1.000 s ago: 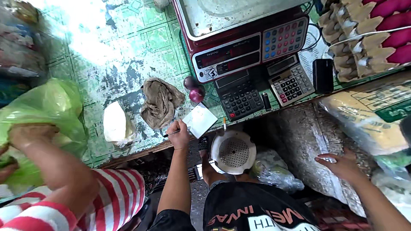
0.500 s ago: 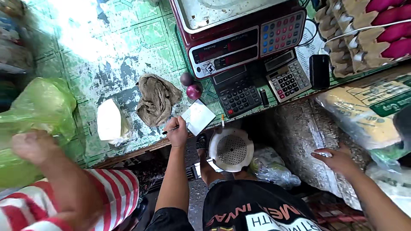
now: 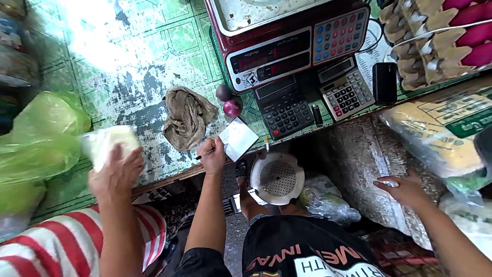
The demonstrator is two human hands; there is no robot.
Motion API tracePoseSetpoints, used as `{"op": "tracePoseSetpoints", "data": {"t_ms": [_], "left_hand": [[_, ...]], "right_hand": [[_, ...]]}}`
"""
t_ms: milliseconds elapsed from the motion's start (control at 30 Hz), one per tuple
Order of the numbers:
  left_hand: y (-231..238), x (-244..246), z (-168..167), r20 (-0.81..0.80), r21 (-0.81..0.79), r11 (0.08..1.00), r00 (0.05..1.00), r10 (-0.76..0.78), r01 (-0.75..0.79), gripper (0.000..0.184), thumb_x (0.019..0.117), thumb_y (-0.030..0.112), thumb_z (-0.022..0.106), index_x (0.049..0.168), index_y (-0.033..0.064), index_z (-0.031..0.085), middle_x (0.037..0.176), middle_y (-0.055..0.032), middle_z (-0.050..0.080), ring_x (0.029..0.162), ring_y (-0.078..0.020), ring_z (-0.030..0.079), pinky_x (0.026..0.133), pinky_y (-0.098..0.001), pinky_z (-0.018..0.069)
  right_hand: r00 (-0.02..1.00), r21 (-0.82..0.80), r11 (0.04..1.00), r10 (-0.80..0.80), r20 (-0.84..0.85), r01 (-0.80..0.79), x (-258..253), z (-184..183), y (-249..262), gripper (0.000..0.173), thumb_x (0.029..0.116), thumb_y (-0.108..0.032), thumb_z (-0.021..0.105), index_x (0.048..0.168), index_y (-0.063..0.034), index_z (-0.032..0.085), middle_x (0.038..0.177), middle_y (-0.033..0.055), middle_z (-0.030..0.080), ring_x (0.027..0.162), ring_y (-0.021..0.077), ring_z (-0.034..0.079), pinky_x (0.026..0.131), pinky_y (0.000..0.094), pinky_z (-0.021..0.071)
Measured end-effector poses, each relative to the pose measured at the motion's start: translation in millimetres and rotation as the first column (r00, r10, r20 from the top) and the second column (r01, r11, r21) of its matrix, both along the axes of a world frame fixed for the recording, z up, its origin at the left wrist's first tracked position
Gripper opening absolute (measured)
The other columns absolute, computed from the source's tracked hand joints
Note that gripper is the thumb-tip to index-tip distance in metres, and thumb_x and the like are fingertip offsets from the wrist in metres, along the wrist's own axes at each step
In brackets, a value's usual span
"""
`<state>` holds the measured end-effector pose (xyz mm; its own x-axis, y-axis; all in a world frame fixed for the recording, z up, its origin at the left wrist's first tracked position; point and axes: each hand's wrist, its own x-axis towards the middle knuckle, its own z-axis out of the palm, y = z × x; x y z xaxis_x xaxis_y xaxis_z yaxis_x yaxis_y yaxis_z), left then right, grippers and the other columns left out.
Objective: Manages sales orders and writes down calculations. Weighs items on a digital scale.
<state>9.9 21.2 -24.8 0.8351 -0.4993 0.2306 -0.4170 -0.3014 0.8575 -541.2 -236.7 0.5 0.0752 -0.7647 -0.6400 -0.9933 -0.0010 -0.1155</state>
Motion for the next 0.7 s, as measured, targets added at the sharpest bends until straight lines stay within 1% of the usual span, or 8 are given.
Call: {"op": "tracePoseSetpoints", "data": {"t_ms": [267, 367, 467, 533, 567, 600, 633, 700], "left_hand": [[-4, 1, 0, 0.010, -0.023, 0.999, 0.999, -0.038, 0.038, 0.044, 0.1007, 0.017, 0.059, 0.060, 0.0137, 0.043, 0.057, 0.0032, 0.046, 0.050, -0.0068, 0.046, 0.049, -0.0241, 0.0395], [-3, 2, 1, 0.002, -0.024, 0.997, 0.997, -0.072, 0.072, 0.042, 0.1014, 0.021, 0.059, 0.062, 0.0118, 0.048, 0.060, 0.0017, 0.052, 0.054, -0.0076, 0.051, 0.052, -0.0254, 0.0445], [-7, 4, 6, -0.056, -0.058, 0.998, 0.998, -0.015, 0.012, 0.039, 0.1045, 0.025, 0.058, 0.069, 0.0095, 0.057, 0.066, 0.0010, 0.062, 0.058, -0.0069, 0.060, 0.056, -0.0260, 0.0525], [-19, 6, 16, -0.067, -0.102, 0.995, 0.998, -0.006, -0.001, 0.038, 0.1062, 0.026, 0.056, 0.073, 0.0091, 0.059, 0.069, 0.0011, 0.063, 0.060, -0.0067, 0.062, 0.059, -0.0259, 0.0545], [-28, 6, 20, -0.057, -0.117, 0.993, 0.998, -0.038, 0.031, 0.038, 0.1059, 0.024, 0.056, 0.072, 0.0084, 0.058, 0.067, 0.0012, 0.061, 0.060, -0.0063, 0.060, 0.059, -0.0253, 0.0534], [-37, 7, 23, -0.048, -0.134, 0.988, 0.995, -0.083, 0.076, 0.038, 0.1039, 0.019, 0.057, 0.068, 0.0081, 0.056, 0.064, 0.0021, 0.058, 0.059, -0.0054, 0.058, 0.059, -0.0247, 0.0509], [-44, 7, 21, -0.038, -0.134, 0.983, 0.991, -0.128, 0.122, 0.039, 0.1019, 0.016, 0.057, 0.064, 0.0096, 0.051, 0.060, 0.0033, 0.053, 0.057, -0.0049, 0.054, 0.056, -0.0240, 0.0469], [-52, 9, 16, -0.028, -0.054, 0.983, 0.984, -0.177, 0.175, 0.043, 0.1005, 0.015, 0.056, 0.060, 0.0113, 0.043, 0.056, 0.0029, 0.045, 0.053, -0.0066, 0.047, 0.054, -0.0257, 0.0397]], "right_hand": [[1.000, -0.003, 1.000, -0.008, -0.011, 0.008, 2, 1, -1, 0.033, 0.0905, -0.042, 0.078, 0.115, -0.0202, 0.077, 0.167, 0.0338, 0.003, 0.150, 0.0559, 0.019, 0.112, 0.0723, 0.0313], [1.000, 0.000, 1.000, -0.012, -0.001, 0.012, 5, 4, 1, 0.035, 0.0901, -0.041, 0.079, 0.116, -0.0177, 0.077, 0.166, 0.0351, 0.004, 0.149, 0.0574, 0.021, 0.111, 0.0737, 0.0320], [1.000, 0.004, 1.000, -0.012, 0.001, 0.012, 4, 4, 0, 0.035, 0.0905, -0.041, 0.078, 0.116, -0.0173, 0.077, 0.166, 0.0348, 0.006, 0.148, 0.0576, 0.022, 0.110, 0.0743, 0.0320], [1.000, 0.005, 1.000, -0.013, 0.001, 0.013, 2, 1, -2, 0.035, 0.0899, -0.042, 0.079, 0.115, -0.0182, 0.077, 0.166, 0.0347, 0.005, 0.149, 0.0572, 0.021, 0.110, 0.0742, 0.0320], [1.000, 0.007, 1.000, -0.014, 0.000, 0.014, 1, 1, -2, 0.034, 0.0899, -0.041, 0.079, 0.115, -0.0177, 0.077, 0.166, 0.0351, 0.005, 0.148, 0.0574, 0.021, 0.110, 0.0741, 0.0326], [1.000, 0.009, 1.000, -0.015, 0.003, 0.015, 1, 3, -3, 0.034, 0.0899, -0.040, 0.079, 0.115, -0.0168, 0.077, 0.166, 0.0357, 0.006, 0.148, 0.0577, 0.021, 0.110, 0.0740, 0.0329], [1.000, 0.011, 1.000, -0.017, 0.005, 0.017, 1, 4, -3, 0.034, 0.0899, -0.040, 0.079, 0.114, -0.0166, 0.077, 0.166, 0.0355, 0.007, 0.148, 0.0576, 0.021, 0.110, 0.0738, 0.0327], [1.000, 0.009, 1.000, -0.009, 0.013, 0.009, 0, 4, -5, 0.033, 0.0902, -0.040, 0.079, 0.114, -0.0166, 0.077, 0.166, 0.0352, 0.007, 0.148, 0.0584, 0.021, 0.109, 0.0741, 0.0336]]}}
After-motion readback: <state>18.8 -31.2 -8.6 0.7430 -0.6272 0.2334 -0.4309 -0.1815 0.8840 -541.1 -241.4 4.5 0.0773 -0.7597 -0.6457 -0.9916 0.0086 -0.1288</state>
